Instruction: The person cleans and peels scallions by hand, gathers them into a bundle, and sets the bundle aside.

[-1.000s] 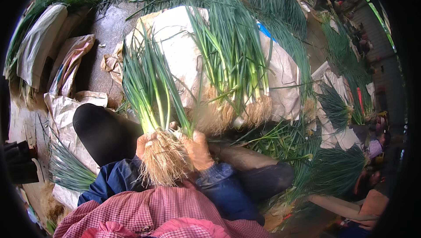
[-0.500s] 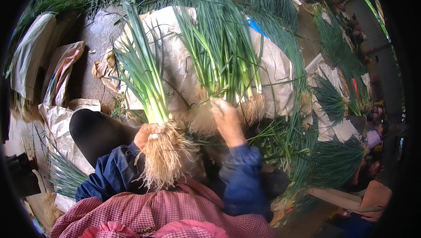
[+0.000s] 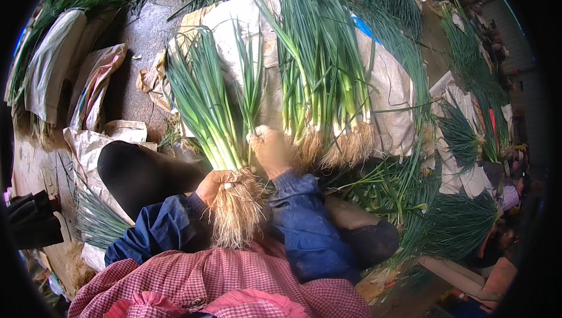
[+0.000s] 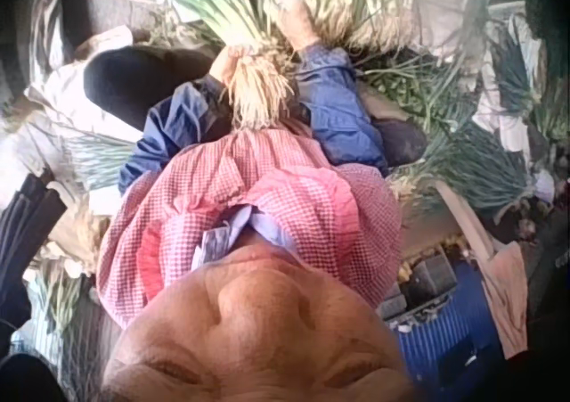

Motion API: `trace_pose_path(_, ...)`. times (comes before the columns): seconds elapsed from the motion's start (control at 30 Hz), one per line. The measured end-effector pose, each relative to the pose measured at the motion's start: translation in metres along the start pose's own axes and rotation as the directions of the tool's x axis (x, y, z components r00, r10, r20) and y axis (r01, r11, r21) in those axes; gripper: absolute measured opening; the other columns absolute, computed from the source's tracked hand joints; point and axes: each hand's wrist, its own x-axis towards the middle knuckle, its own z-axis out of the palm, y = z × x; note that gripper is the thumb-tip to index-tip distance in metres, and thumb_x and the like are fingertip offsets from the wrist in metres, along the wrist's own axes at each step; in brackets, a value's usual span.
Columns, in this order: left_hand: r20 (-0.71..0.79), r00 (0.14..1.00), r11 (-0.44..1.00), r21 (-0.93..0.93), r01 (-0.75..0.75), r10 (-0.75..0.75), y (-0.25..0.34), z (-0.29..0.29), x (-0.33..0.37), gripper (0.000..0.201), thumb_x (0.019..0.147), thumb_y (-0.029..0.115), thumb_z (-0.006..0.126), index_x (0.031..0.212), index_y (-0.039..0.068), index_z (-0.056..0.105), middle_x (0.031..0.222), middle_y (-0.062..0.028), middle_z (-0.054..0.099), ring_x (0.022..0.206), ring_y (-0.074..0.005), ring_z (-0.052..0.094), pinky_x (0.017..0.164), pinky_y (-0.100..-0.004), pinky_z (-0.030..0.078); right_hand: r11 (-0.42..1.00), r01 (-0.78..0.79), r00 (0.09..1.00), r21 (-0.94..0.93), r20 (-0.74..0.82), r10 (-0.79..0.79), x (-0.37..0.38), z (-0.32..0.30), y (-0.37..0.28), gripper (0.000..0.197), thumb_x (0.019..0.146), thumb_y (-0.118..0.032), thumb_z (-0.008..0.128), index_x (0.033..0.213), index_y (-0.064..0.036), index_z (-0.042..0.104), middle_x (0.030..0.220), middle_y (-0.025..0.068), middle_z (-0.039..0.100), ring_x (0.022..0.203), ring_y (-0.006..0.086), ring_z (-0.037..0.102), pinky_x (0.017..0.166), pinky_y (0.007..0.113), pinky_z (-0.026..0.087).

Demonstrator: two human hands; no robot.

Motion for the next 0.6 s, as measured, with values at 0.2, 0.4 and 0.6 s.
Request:
trace_pose_path(0.2, -0.076, 0.997, 0.996, -0.089, -0.015, 0.008, 0.009, -0.017, -0.012, 0.026, 0.077, 0.002, 0.053, 0.099, -0.011, 0.053, 0.084, -0.0162, 0.062, 0.069, -0.0211, 0.063, 0.064, -0.0306, 0.055, 0.857, -0.068, 0.995, 0.510, -0.033, 0.098, -0.071, -0.022, -0.045, 0.015, 0.087, -0.016, 0.048, 0.092, -0.0017, 0.052, 0.072, 0.0006, 0.053, 0.056, 0.0035, 0.048, 0.043, 0.014, 0.038)
trace_pose_path(0.4, -0.092, 0.994, 0.998, 0.032, 0.062, -0.059, -0.003, -0.002, -0.012, 0.028, 0.075, -0.001, 0.055, 0.102, -0.009, 0.052, 0.081, -0.0135, 0.061, 0.064, -0.0200, 0.062, 0.058, -0.0302, 0.055, 1.000, 0.008, 0.999, 0.013, -0.044, -0.008, -0.028, 0.011, 0.008, 0.025, 0.088, -0.028, 0.049, 0.090, -0.0038, 0.052, 0.075, 0.0038, 0.055, 0.059, 0.0098, 0.051, 0.049, 0.023, 0.043)
trace_pose_path(0.6, 0.121, 0.989, 0.959, -0.278, -0.051, 0.088, 0.010, -0.016, -0.029, 0.044, 0.072, 0.004, 0.056, 0.114, -0.008, 0.046, 0.101, -0.0189, 0.058, 0.089, -0.0259, 0.060, 0.080, -0.0405, 0.050, 0.615, -0.067, 0.995, 0.786, 0.009, 0.098, -0.067, -0.033, -0.029, 0.024, 0.089, -0.022, 0.050, 0.102, -0.0023, 0.052, 0.083, 0.0052, 0.060, 0.046, 0.0040, 0.042, 0.036, 0.016, 0.035)
